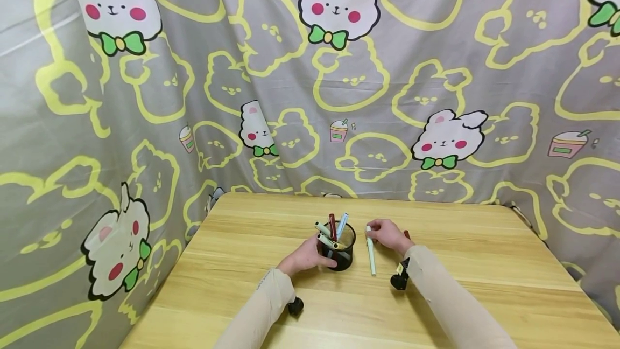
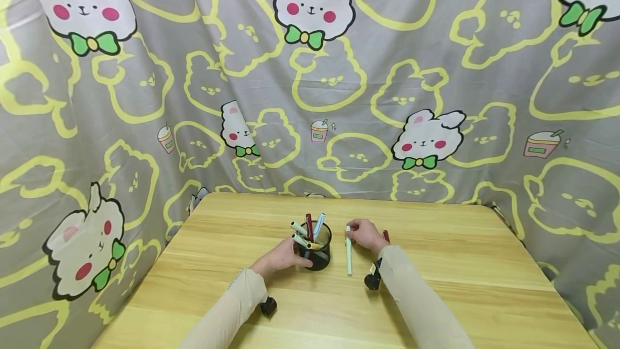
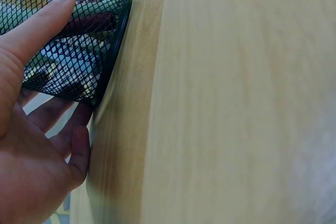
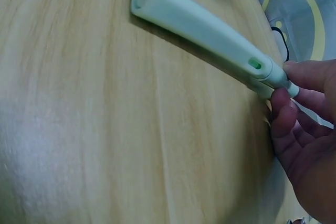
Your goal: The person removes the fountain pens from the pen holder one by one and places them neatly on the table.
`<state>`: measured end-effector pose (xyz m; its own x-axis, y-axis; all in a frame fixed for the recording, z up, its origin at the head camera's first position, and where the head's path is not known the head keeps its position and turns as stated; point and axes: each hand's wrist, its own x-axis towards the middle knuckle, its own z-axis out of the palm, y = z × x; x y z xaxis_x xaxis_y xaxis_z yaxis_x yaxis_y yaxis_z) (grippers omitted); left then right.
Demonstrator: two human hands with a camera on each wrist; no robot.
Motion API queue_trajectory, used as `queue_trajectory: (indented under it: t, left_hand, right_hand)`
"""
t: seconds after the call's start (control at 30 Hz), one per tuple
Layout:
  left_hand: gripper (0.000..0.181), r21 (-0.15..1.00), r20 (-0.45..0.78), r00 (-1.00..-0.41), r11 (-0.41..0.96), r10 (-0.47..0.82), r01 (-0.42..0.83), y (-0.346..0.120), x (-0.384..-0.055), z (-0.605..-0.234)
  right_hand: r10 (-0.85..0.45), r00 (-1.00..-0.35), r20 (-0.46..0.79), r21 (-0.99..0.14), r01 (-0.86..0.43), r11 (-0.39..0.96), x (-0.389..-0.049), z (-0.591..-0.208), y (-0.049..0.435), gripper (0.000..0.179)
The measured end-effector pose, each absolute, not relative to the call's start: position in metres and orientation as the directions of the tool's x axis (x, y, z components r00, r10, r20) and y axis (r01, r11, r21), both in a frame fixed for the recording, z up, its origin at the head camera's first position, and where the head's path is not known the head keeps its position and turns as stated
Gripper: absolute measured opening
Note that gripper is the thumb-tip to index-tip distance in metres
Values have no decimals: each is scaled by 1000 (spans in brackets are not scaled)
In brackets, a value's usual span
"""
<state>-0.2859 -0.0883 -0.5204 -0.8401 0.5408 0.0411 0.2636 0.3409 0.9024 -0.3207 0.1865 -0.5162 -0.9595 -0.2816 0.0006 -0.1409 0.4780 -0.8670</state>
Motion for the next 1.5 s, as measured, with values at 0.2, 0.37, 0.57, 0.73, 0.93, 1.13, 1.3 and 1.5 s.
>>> queue_trajectory:
  t: [0.2, 0.37, 0.57, 0.73, 0.93, 1.13, 1.3, 1.5]
  left_hand:
    - [85, 899, 41, -841, 348, 539, 267, -88, -286, -522]
    - [85, 902, 47, -842, 339, 537, 266, -89, -286, -522]
    - [83, 905, 44, -842, 336, 538, 262, -89, -287, -522]
    - [84, 902, 45, -842, 340, 537, 265, -89, -288, -523]
    - [84, 897, 48, -843, 349, 536, 273, -89, -287, -522]
    - [83, 898, 40, -841, 350, 540, 267, -88, -286, -520]
    - [78, 907, 31, -842, 339, 539, 250, -89, -285, -520]
    - [76, 903, 38, -845, 344, 534, 258, -90, -284, -518]
  right_hand:
    - [-201, -978, -48, -850, -66, 522, -325, -519, 182, 33]
    - [-189, -981, -35, -832, -76, 549, -326, -520, 181, 31]
    - [-186, -982, -31, -828, -79, 556, -327, -521, 181, 30]
    - [-184, -983, -22, -825, -86, 559, -327, -520, 181, 29]
    - [-180, -983, -27, -820, -81, 566, -325, -518, 181, 31]
    - [-164, -986, -38, -823, -62, 564, -324, -518, 182, 33]
    - [-157, -987, -27, -828, -65, 557, -324, -517, 183, 35]
    - [-181, -982, 42, -811, -140, 568, -320, -505, 183, 32]
